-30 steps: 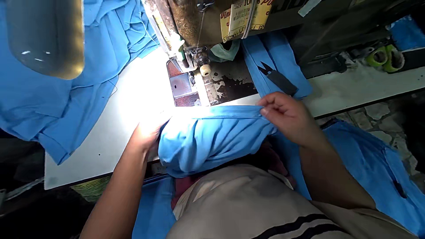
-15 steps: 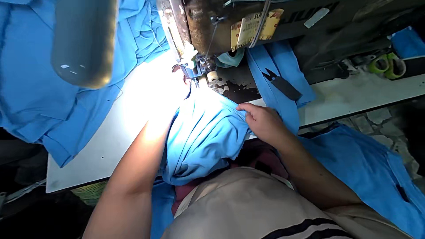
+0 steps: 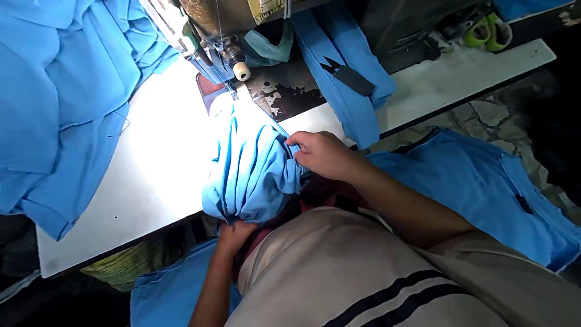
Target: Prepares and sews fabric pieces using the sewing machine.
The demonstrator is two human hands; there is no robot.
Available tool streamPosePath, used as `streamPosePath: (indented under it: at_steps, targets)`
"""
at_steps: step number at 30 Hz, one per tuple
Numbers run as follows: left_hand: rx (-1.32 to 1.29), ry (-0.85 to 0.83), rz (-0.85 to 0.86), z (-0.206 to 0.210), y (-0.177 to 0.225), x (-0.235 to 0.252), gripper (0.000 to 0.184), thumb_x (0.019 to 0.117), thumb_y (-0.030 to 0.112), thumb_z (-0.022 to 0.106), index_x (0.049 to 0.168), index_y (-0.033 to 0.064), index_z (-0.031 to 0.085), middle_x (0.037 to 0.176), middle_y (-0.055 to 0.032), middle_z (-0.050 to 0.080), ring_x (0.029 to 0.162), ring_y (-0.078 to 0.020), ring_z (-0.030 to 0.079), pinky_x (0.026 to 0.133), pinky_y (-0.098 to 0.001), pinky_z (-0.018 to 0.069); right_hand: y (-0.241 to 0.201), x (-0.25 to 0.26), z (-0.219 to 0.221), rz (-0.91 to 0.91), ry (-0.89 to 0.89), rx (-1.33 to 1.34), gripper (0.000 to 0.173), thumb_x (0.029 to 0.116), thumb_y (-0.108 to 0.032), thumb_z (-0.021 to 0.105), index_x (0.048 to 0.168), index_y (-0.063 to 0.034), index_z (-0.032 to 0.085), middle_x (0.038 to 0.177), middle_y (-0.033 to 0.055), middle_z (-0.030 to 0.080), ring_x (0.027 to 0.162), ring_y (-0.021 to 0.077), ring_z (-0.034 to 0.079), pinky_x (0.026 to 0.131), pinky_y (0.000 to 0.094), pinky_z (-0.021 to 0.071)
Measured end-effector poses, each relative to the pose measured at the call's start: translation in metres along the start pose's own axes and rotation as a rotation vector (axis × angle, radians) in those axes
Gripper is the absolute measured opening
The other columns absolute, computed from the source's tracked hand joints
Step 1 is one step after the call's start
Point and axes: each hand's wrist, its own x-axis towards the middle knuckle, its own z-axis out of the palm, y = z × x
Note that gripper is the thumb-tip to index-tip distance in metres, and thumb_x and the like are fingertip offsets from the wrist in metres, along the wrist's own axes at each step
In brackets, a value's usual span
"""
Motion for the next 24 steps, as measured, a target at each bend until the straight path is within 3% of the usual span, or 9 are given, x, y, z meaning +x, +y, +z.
streamPosePath:
  at_steps: [4, 6, 9, 11, 12, 13, 17, 20, 24]
  targets:
    - [-0.168, -0.046, 0.031, -0.010, 0.012, -0.004, 0.045, 0.0863, 0.010, 0.077, 0.124, -0.0082, 0.062, 0.117, -0.0184, 0.069, 0.113, -0.0211, 0.065, 0.103, -0.0426, 0.0507, -0.006, -0.006, 0.001, 0.030, -0.041, 0.014, 0.035, 0.1003, -0.003, 0.053, 0.134, -0.0009, 0.063, 0.089, 0.0160, 0.068, 0.082, 0.0292, 0.064, 0.078, 0.0489, 0.0518]
    - [-0.014, -0.113, 0.176, -0.083, 0.004, -0.021, 0.050, 0.0820, 0.021, 0.080, 0.123, -0.0045, 0.064, 0.111, -0.0151, 0.071, 0.105, -0.0206, 0.069, 0.095, -0.0467, 0.0552, -0.008, -0.009, 0.002, 0.036, -0.052, 0.026, 0.035, 0.1005, -0.003, 0.053, 0.134, -0.0008, 0.063, 0.092, 0.0163, 0.069, 0.085, 0.0293, 0.064, 0.080, 0.0490, 0.0521]
    - [0.219, 0.122, 0.268, -0.208, -0.014, -0.048, 0.033, 0.0921, 0.019, 0.065, 0.111, -0.0079, 0.063, 0.103, -0.0152, 0.070, 0.097, -0.0142, 0.068, 0.085, -0.0370, 0.0571, -0.014, -0.009, 0.019, -0.031, -0.058, 0.051, 0.034, 0.0984, -0.003, 0.053, 0.130, 0.0005, 0.065, 0.096, 0.0186, 0.071, 0.089, 0.0325, 0.068, 0.082, 0.0530, 0.0541]
    - [0.261, 0.507, 0.086, -0.246, 0.018, -0.046, 0.014, 0.0965, -0.002, 0.059, 0.103, -0.0152, 0.060, 0.103, -0.0219, 0.067, 0.101, -0.0203, 0.067, 0.093, -0.0362, 0.0535, -0.026, -0.005, 0.035, -0.099, -0.111, 0.032, 0.031, 0.0993, -0.004, 0.054, 0.127, 0.0020, 0.066, 0.101, 0.0211, 0.072, 0.095, 0.0353, 0.070, 0.085, 0.0550, 0.0550]
    - [0.340, 0.519, 0.370, -0.274, 0.000, -0.032, 0.025, 0.1005, -0.002, 0.053, 0.108, -0.0256, 0.055, 0.107, -0.0366, 0.063, 0.104, -0.0354, 0.065, 0.093, -0.0457, 0.0515, -0.032, 0.001, 0.038, -0.137, -0.171, 0.011, 0.030, 0.1016, -0.006, 0.053, 0.128, 0.0026, 0.065, 0.106, 0.0219, 0.072, 0.101, 0.0359, 0.070, 0.090, 0.0549, 0.0535]
    - [0.332, 0.603, 0.384, -0.281, 0.008, -0.017, 0.031, 0.1030, 0.002, 0.050, 0.116, -0.0268, 0.051, 0.115, -0.0418, 0.059, 0.110, -0.0434, 0.060, 0.098, -0.0527, 0.0467, -0.035, 0.007, 0.038, -0.183, -0.197, -0.006, 0.030, 0.1034, -0.008, 0.051, 0.127, 0.0034, 0.066, 0.107, 0.0225, 0.071, 0.102, 0.0364, 0.069, 0.091, 0.0551, 0.0523]
    - [0.420, 0.641, 0.344, -0.248, 0.043, 0.034, 0.062, 0.1001, 0.019, 0.056, 0.146, -0.0175, 0.035, 0.141, -0.0477, 0.042, 0.132, -0.0653, 0.041, 0.107, -0.0733, 0.0334, -0.035, 0.049, 0.006, -0.225, 0.196, -0.211, 0.030, 0.1047, -0.006, 0.046, 0.122, 0.0053, 0.068, 0.117, 0.0276, 0.067, 0.113, 0.0431, 0.065, 0.097, 0.0574, 0.0501]
    - [0.354, 0.592, 0.143, -0.184, 0.040, 0.062, 0.054, 0.1008, 0.009, 0.056, 0.150, -0.0078, 0.040, 0.148, -0.0425, 0.039, 0.139, -0.0615, 0.034, 0.109, -0.0777, 0.0247, -0.028, 0.097, -0.042, -0.224, 0.432, -0.409, 0.037, 0.1009, 0.003, 0.046, 0.133, -0.0008, 0.064, 0.142, 0.0246, 0.056, 0.137, 0.0423, 0.049, 0.114, 0.0530, 0.0391]
    - [0.363, 0.679, 0.139, -0.166, 0.015, 0.080, 0.049, 0.0972, 0.014, 0.053, 0.144, 0.0012, 0.051, 0.147, -0.0330, 0.045, 0.140, -0.0525, 0.038, 0.111, -0.0736, 0.0238, -0.026, 0.140, -0.071, -0.182, 0.512, -0.453, 0.036, 0.1092, -0.014, 0.042, 0.134, 0.0021, 0.063, 0.136, 0.0248, 0.062, 0.134, 0.0399, 0.054, 0.112, 0.0540, 0.0410]
